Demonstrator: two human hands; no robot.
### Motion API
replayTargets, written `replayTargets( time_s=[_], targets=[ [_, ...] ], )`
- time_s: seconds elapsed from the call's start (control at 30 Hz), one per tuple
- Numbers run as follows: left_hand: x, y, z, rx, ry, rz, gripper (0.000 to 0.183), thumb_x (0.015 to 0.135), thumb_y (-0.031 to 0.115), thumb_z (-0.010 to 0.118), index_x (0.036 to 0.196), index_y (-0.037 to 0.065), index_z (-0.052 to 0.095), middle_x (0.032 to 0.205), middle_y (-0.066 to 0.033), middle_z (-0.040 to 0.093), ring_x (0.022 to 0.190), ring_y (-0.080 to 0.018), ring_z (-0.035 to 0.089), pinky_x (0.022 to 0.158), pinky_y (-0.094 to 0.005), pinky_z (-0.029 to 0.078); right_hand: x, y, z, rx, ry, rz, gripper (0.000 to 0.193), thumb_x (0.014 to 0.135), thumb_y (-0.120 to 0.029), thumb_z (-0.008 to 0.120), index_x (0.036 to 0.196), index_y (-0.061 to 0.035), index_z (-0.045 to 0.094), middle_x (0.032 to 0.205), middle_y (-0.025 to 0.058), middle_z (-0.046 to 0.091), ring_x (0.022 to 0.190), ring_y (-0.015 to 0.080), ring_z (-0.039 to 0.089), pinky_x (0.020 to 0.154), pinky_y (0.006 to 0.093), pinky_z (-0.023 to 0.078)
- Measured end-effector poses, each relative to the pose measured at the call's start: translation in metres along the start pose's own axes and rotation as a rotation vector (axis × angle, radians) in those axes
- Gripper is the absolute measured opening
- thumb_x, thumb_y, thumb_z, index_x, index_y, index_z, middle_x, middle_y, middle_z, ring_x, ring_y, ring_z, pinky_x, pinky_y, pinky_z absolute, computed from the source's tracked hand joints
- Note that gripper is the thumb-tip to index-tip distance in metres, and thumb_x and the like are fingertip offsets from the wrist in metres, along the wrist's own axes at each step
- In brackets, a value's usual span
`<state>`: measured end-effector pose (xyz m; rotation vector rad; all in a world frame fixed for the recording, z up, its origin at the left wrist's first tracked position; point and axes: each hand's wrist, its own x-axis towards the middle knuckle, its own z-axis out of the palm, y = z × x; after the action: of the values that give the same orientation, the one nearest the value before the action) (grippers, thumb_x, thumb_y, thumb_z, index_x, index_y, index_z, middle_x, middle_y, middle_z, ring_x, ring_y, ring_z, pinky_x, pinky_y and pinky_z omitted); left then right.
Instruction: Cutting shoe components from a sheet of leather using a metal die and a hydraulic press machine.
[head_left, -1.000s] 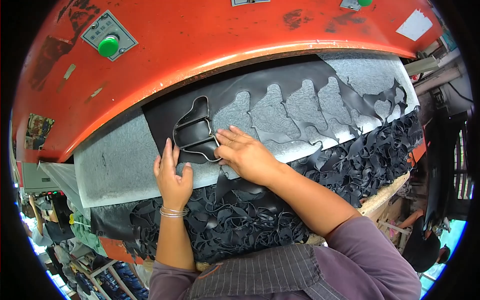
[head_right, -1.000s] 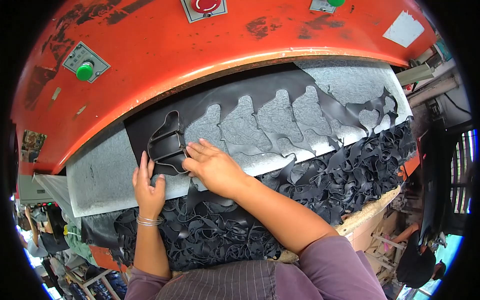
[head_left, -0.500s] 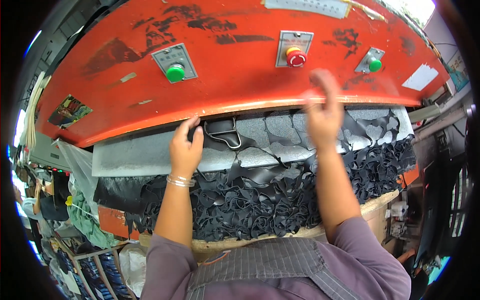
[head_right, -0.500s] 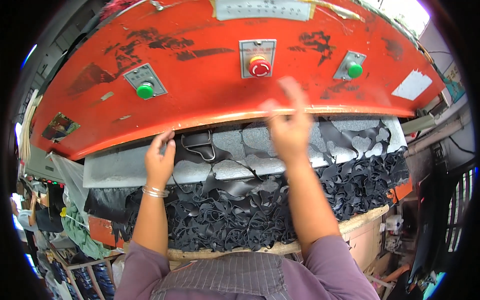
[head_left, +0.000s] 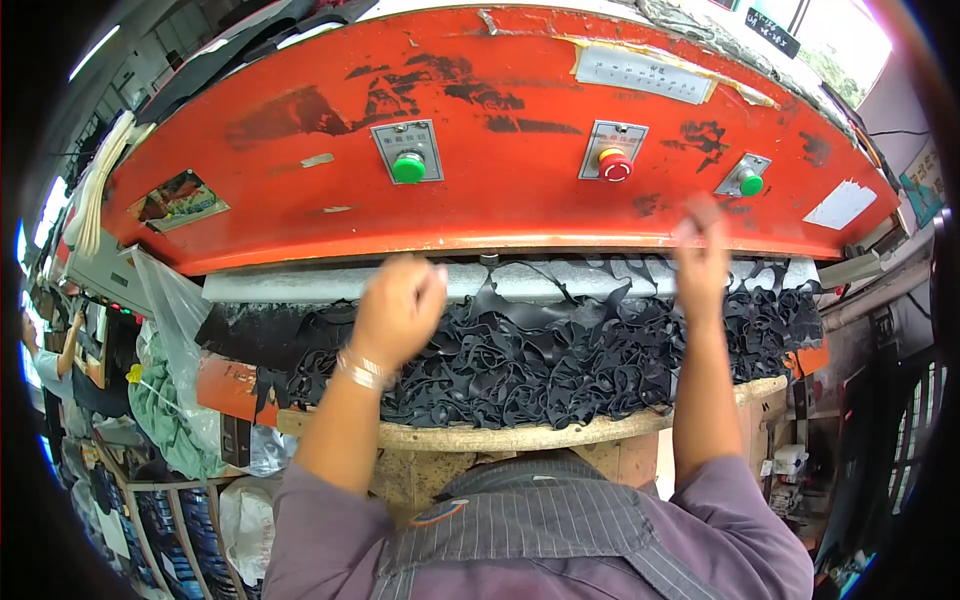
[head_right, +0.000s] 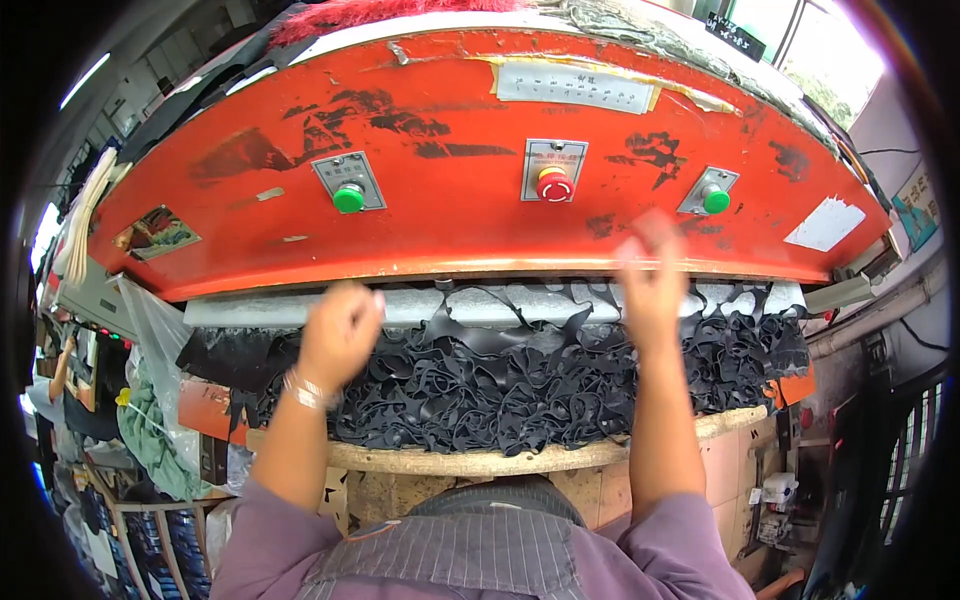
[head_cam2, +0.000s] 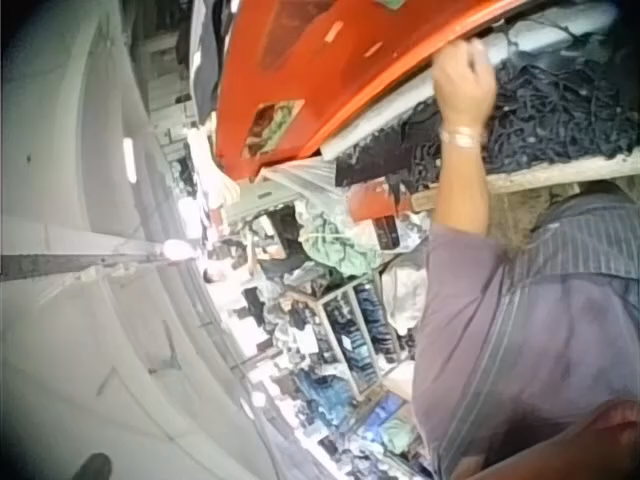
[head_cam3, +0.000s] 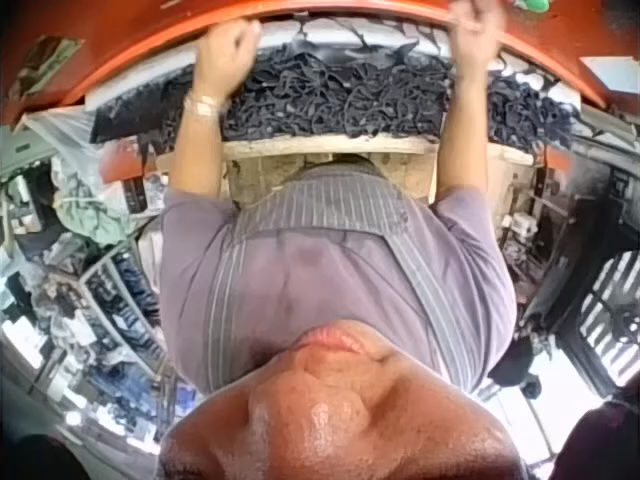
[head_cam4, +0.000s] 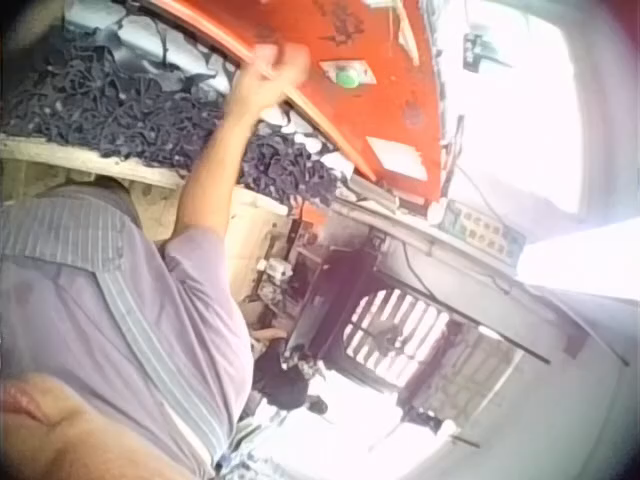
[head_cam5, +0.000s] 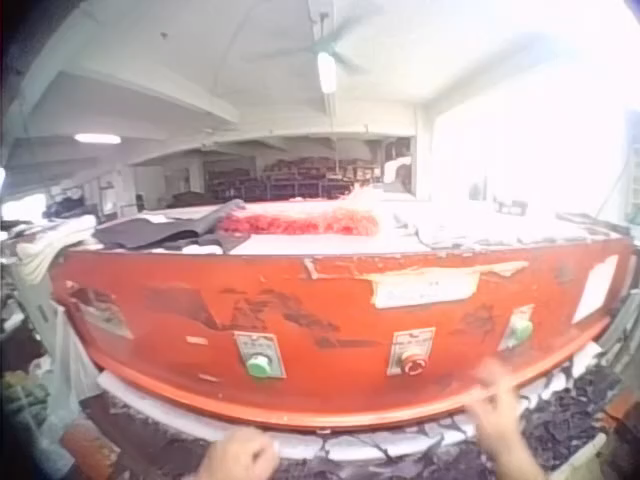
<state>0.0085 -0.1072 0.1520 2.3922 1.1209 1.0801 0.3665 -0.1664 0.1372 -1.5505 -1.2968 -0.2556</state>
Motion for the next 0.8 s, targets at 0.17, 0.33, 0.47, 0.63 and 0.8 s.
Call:
replayTargets(
  time_s=[0.17,0.33,0.47,0.63,0.8],
  targets=[
    [-0.136,0.015,0.022,-0.003,-0.378,-0.198,0.022,0.087,0.027,0.063,0.077,0.008,0.069,0.072,-0.0085,0.062,0.072,-0.0283,0.062,0.064,-0.0403,0.052,-0.145,-0.104,-0.009,0.128,-1.101,-0.292,0.051,0.071,-0.041,0.079,0.103,-0.0031,0.066,0.098,0.0145,0.066,0.096,0.0328,0.061,0.083,0.0421,0.05],
    [-0.175,0.036,0.036,0.062,-0.21,-0.188,0.016,0.08,0.022,0.068,0.075,0.007,0.069,0.077,-0.0074,0.063,0.077,-0.0286,0.057,0.071,-0.0388,0.048,-0.201,-0.123,0.008,-0.072,-1.11,-0.434,0.039,0.066,-0.03,0.08,0.089,-0.0039,0.063,0.089,0.0108,0.064,0.091,0.0275,0.063,0.076,0.0377,0.052],
    [-0.175,0.036,0.043,0.109,-0.127,-0.169,0.013,0.075,0.018,0.07,0.072,0.006,0.067,0.071,-0.0078,0.059,0.071,-0.0284,0.054,0.066,-0.038,0.045,-0.197,-0.121,0.011,-0.073,-1.052,-0.386,0.035,0.063,-0.027,0.079,0.085,-0.0067,0.063,0.082,0.0071,0.062,0.082,0.0253,0.062,0.068,0.0371,0.053],
    [-0.162,0.028,0.037,0.103,-0.238,-0.194,0.017,0.073,0.022,0.072,0.068,0.007,0.067,0.069,-0.0067,0.06,0.067,-0.0272,0.054,0.063,-0.0382,0.045,-0.158,-0.119,0.015,-0.015,-1.304,-0.393,0.033,0.069,-0.032,0.077,0.087,-0.0065,0.066,0.082,0.0105,0.066,0.081,0.0279,0.066,0.068,0.0398,0.054],
    [-0.113,0.002,0.013,-0.035,-0.671,-0.349,0.023,0.08,0.029,0.068,0.072,0.008,0.072,0.078,-0.0077,0.067,0.082,-0.0268,0.063,0.074,-0.0362,0.051,-0.087,-0.089,0.076,0.182,-0.935,-0.16,0.045,0.083,-0.041,0.07,0.114,-0.0092,0.064,0.096,0.0175,0.068,0.088,0.0367,0.066,0.075,0.0441,0.052]
  ],
)
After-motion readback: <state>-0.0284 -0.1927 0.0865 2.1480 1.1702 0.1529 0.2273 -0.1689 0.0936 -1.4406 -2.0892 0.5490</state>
